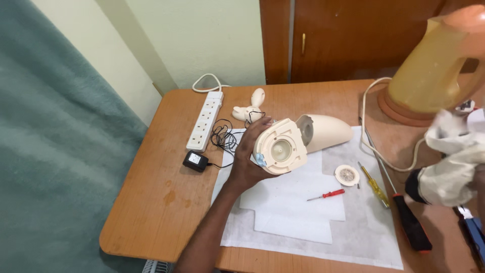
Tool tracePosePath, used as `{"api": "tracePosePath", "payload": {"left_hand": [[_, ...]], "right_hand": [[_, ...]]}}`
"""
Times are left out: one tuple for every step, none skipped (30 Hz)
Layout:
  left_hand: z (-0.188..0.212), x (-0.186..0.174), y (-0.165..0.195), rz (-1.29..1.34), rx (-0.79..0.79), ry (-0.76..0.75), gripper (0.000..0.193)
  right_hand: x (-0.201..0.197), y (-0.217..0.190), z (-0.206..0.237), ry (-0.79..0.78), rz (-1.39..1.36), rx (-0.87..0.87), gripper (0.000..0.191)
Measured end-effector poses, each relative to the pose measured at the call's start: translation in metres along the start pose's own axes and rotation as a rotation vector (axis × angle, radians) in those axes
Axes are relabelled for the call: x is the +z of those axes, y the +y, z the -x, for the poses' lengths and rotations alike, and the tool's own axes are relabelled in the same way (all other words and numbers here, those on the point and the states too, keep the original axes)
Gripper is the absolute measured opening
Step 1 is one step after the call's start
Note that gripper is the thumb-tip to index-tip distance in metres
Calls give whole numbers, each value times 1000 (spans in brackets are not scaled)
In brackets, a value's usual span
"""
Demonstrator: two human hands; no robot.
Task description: The person disassembles a small handheld electric appliance on a table, removing its outer housing and internal fan component by hand and with a screwdriver, then wipes the parts and housing with a cloth. They continue unscrewing and separating components and wiping the housing throughout the clip.
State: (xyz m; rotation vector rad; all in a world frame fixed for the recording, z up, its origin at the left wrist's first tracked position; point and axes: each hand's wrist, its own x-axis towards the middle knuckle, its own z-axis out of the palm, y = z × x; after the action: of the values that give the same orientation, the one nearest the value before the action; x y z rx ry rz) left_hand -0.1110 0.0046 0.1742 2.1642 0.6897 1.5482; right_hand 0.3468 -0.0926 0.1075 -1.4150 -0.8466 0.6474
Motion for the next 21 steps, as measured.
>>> {"api": "tracePosePath", "payload": {"left_hand": [[0,-1,0,-1,-16,0,100],[1,-1,0,6,-20,6,100],[1,-2,0,12,-27,10,100],[1,-2,0,17,-32,13,100],[1,-2,0,7,-18,19,101],[0,-2,0,-3,-3,22,101],[0,-2,0,-11,11,25,101],[0,-2,0,11,0,23,101],[0,-2,0,34,-11,20,101],[0,-2,1,57,-22,16,100],[0,-2,1,61,-16,14,100],[0,-2,1,65,-10,12,99],[0,-2,1,69,-4,10,98],[0,-2,1,69,-1,11,98],[0,-2,2,69,2,11,98],[0,-2,2,68,6,11,98],[0,-2,2,61,4,11,98],[0,-2,2,55,3,10,99],[0,-2,1,48,1,9,99],[1,-1,1,38,3,10,99],[1,-1,1,27,7,12,99]], "right_hand": [[1,-1,1,-3,-48,6,23],[2,-3,2,-6,-90,15,24],[4,-4,3,-10,-120,19,24],[5,-5,3,-13,-138,18,24],[8,-6,3,-19,-155,17,25],[9,-7,3,-20,-167,8,25],[12,-7,2,-39,-165,7,25],[14,-8,2,-50,-164,2,26],[16,-9,1,-71,-163,-11,26],[18,-11,1,-105,-156,-39,26],[21,-12,2,-162,-155,-90,26],[24,-15,4,-166,-184,-120,26],[28,-17,7,-170,-214,-151,27],[34,-20,11,-174,-245,-182,29],[39,-25,16,-143,-248,-171,27],[45,-30,21,-111,-250,-159,25],[51,-36,26,-80,-253,-147,23],[57,-42,32,-78,-236,-154,22],[60,-49,39,-76,-219,-160,21],[64,-56,46,-75,-201,-167,21],[69,-62,51,-97,-237,-179,23]]}}
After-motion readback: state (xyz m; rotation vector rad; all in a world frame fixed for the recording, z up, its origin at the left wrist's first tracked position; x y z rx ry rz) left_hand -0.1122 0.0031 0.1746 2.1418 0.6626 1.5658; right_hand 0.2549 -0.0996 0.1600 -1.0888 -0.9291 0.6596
